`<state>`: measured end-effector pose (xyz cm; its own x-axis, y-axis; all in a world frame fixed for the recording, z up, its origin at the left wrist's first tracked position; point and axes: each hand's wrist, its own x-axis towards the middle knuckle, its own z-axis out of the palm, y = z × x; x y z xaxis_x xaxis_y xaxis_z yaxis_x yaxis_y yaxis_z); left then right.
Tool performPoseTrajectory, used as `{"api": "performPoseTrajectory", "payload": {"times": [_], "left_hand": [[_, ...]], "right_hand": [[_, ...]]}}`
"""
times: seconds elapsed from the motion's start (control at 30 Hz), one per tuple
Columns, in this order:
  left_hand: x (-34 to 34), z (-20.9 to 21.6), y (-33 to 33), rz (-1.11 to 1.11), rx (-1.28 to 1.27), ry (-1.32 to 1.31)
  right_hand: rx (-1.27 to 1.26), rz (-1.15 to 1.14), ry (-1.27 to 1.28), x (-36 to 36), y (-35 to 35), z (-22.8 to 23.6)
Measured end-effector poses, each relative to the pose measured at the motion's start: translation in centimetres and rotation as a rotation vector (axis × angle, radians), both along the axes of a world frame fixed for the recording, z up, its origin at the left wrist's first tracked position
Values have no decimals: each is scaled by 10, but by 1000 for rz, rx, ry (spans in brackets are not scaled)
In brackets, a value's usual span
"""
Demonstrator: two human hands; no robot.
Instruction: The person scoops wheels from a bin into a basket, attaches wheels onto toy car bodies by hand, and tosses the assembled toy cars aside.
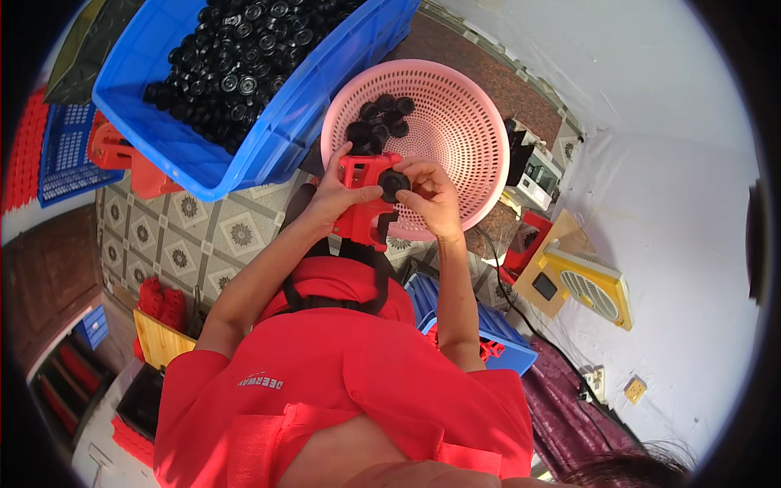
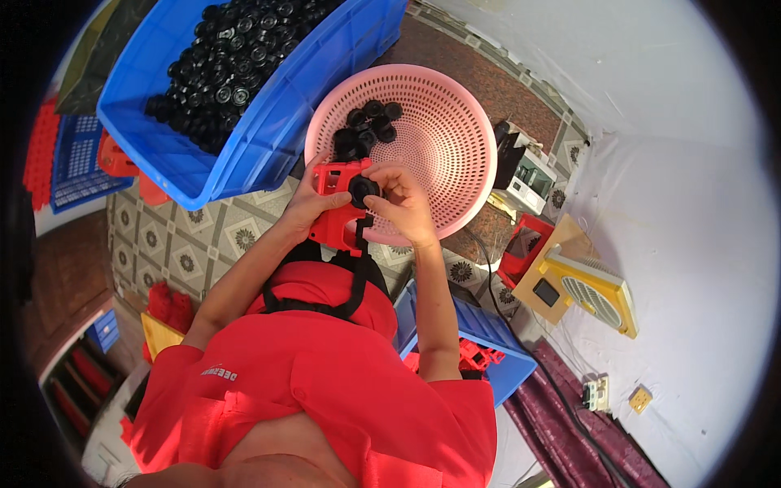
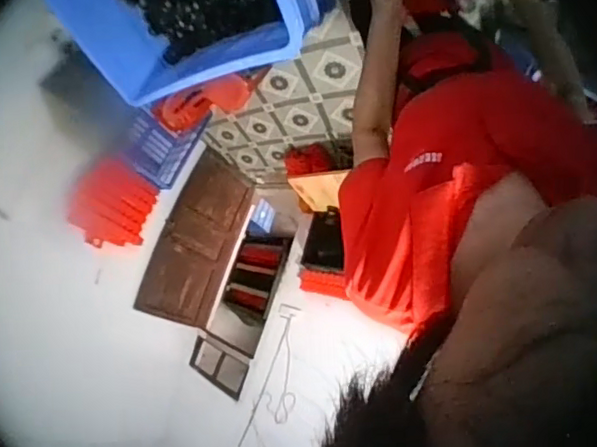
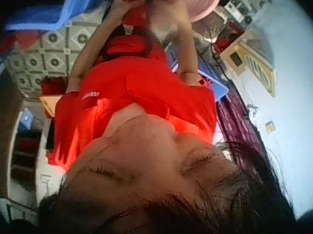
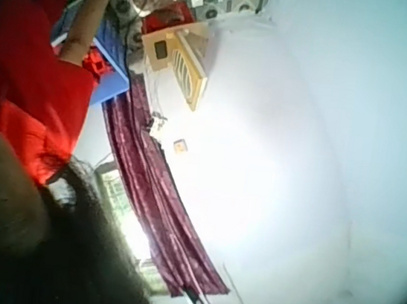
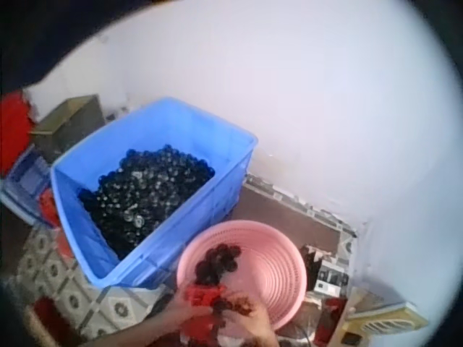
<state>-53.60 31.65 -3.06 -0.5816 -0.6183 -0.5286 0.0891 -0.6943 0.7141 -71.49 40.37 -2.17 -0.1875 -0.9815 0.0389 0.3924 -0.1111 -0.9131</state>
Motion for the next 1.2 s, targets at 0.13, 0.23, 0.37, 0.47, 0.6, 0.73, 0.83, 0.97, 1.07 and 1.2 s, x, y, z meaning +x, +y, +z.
{"api": "performPoseTrajectory", "payload": {"times": [0.13, 0.23, 0.37, 0.47, 0.6, 0.73, 0.83, 0.97, 1.07, 1.2], "left_hand": [[5, 2, 4, 18, 38, -13], [7, 8, 1, 22, 9, -19], [10, 4, -7, 52, 5, 9], [14, 2, -12, 49, -41, -12], [19, 3, -19, 75, 6, -9], [22, 0, -23, 75, -5, -52], [22, 4, -29, 58, 18, -78], [26, 5, -30, -4, 12, -86], [33, -9, -29, 6, 11, -102], [39, -15, -25, -7, 20, -70]], "right_hand": [[85, 97, -17, -4, -3, -4], [90, 140, -5, -6, -5, 1], [73, 84, -33, -1, -15, 9], [54, 86, 19, 1, -19, 4], [77, 54, 23, 11, -24, 0], [83, 24, 179, 11, -30, -6], [136, 127, 201, 6, -32, -14], [275, 5, 250, 16, -41, -7], [405, 98, -57, 23, -44, -6], [462, 247, -25, 23, -44, -13]]}}
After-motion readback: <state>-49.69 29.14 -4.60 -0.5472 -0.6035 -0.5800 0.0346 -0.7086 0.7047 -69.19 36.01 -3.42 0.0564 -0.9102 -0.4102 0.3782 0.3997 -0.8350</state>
